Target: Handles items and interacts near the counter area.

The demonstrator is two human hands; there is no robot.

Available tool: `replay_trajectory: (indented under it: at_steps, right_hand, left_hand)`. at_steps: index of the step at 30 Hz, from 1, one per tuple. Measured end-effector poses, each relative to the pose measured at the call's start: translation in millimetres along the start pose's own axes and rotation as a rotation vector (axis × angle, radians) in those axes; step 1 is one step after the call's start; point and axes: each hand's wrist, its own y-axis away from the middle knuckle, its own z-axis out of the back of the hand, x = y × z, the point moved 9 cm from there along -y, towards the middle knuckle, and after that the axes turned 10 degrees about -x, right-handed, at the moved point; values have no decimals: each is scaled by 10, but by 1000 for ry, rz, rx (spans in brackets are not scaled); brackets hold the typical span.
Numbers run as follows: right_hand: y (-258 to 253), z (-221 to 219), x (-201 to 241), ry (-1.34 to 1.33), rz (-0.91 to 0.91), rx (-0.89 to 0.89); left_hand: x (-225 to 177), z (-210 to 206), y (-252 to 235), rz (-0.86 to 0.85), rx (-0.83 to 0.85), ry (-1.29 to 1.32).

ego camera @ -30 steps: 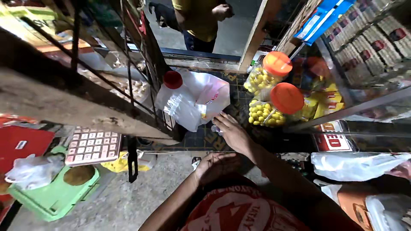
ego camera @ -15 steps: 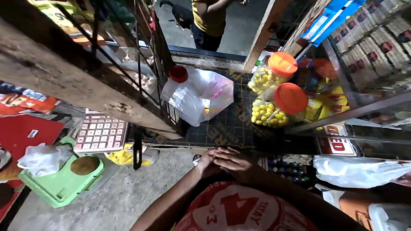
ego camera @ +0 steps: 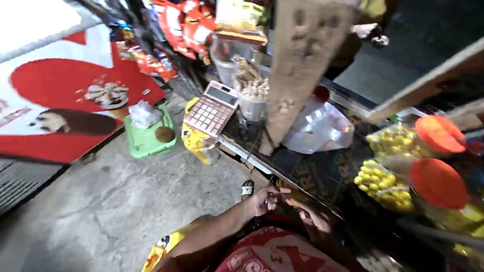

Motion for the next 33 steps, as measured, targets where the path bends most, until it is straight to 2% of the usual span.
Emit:
replay_trajectory:
  at_steps: [2, 4, 9, 12, 15, 18, 20, 22, 24, 27, 30, 33]
  right_hand:
    - [-92, -155, -42, -5, -30, 50]
    - [-197, -378, -57, 7, -9, 156]
    - [-458, -1128, 74, -21, 97, 385]
    - [-619, -1663, 181, -99, 73, 457]
    - [-822, -2297, 258, -122, 41, 563]
    - [-1096, -3098, 390, -33, 44, 663]
    - [-1257, -3698, 582, 52, 23, 729]
    - [-1444, -4303, 841, -6, 71, 736]
    - [-1586, -4892, 1079, -96, -1, 747]
    - [-1648, -5742, 1309, -261, -263, 858]
    - [-1573, -6537, 1349, -392, -571, 998]
    - [-1452, -7361, 1504, -460, -742, 1162]
  left_hand:
    - [-47, 321, 104, -46, 22, 110]
    - [-73, 739, 250, -91, -31, 266]
    - [62, 2209, 736, -246, -490, 791]
    - [157, 2967, 1184, -368, -675, 1051]
    - [188, 3698, 1663, -483, -796, 1161]
    - [163, 4405, 2186, -565, -909, 1193]
    - [111, 4765, 2572, -666, -885, 1257]
    - [23, 5070, 2953, -847, -811, 1388]
    - [16, 5293, 3327, -1007, -745, 1561]
    - [43, 5518, 3833, -1220, -553, 1649]
    - [49, 5728, 4236, -1412, -334, 1598]
    - [58, 5990, 4628, -1554, -265, 1541]
